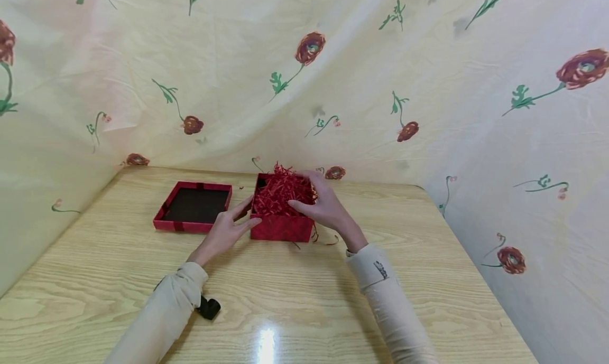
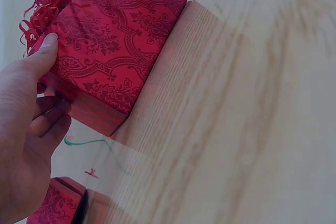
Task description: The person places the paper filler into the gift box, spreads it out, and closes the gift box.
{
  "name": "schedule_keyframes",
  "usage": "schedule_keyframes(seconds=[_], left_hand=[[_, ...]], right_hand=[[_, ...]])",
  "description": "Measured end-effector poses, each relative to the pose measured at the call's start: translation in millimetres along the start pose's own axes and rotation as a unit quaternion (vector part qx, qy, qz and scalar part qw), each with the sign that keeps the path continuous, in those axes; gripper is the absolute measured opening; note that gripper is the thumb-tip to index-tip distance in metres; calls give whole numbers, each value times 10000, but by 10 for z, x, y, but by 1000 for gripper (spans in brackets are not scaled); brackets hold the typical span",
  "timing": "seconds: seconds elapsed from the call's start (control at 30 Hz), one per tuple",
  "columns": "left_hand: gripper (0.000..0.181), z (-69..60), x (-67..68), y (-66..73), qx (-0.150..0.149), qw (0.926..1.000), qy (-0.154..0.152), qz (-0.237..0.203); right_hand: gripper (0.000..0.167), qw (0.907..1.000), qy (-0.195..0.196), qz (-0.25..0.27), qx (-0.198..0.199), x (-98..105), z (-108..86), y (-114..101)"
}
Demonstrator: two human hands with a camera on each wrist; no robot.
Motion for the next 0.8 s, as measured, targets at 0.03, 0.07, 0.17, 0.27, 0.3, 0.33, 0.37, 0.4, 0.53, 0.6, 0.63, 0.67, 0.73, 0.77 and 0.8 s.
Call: schedule_keyframes(seconds=[0.03, 0.07, 0.17, 0.27, 0.3, 0.33, 0.37, 0.4, 0.53, 0.6, 0.63, 0.67, 0.73, 0.77, 0.8], left_hand=[[70, 1, 0, 0, -14, 10000, 3, 5], [70, 2, 0, 0, -25, 10000, 3, 19], [70, 3, 2, 3, -50, 10000, 10, 55], [70, 3, 4, 5, -80, 9999, 21, 63], [70, 2, 4, 5, -80, 10000, 25, 53], [70, 1, 5, 4, -87, 9999, 31, 68], [70, 0, 5, 3, -91, 9999, 28, 63], [70, -1, 4, 2, -88, 9999, 26, 56], [71, -9, 2, -3, -42, 10000, 4, 69], [71, -14, 1, -4, -37, 10000, 0, 71], [71, -16, 1, -2, -39, 10000, 3, 87], [71, -18, 3, 1, -42, 10000, 4, 88], [71, -23, 6, 4, -47, 10000, 5, 88], [71, -25, 7, 7, -56, 9999, 11, 96], [71, -28, 9, 8, -51, 9999, 6, 115]], right_hand=[[68, 10000, -17, -84, 18, -14, 8, -8], [67, 9998, -40, -169, 30, -29, 17, -17], [64, 9989, -194, -429, 23, -83, 42, -61], [59, 9969, -420, -671, 15, -149, 69, -109], [57, 9959, -509, -743, 6, -173, 77, -121], [56, 9950, -585, -814, -2, -198, 85, -130], [54, 9938, -671, -886, -29, -225, 92, -135], [54, 9925, -756, -962, -71, -251, 98, -136], [52, 9865, -1045, -1222, -318, -341, 115, -115], [51, 9837, -1145, -1309, -455, -374, 126, -100], [51, 9825, -1176, -1349, -513, -386, 134, -96], [50, 9813, -1213, -1385, -568, -396, 144, -90], [50, 9788, -1284, -1444, -677, -409, 165, -89], [50, 9775, -1326, -1474, -720, -414, 178, -89], [51, 9761, -1373, -1501, -763, -419, 191, -90]])
Point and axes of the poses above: each hand's wrist, its own z-axis towards the middle knuckle, its own x-axis out of the back of the hand, y = z × x, the point moved 4 cm from there along z, towards the middle knuckle, and after that the axes turned 7 degrees about -z, right-handed, at the moved point
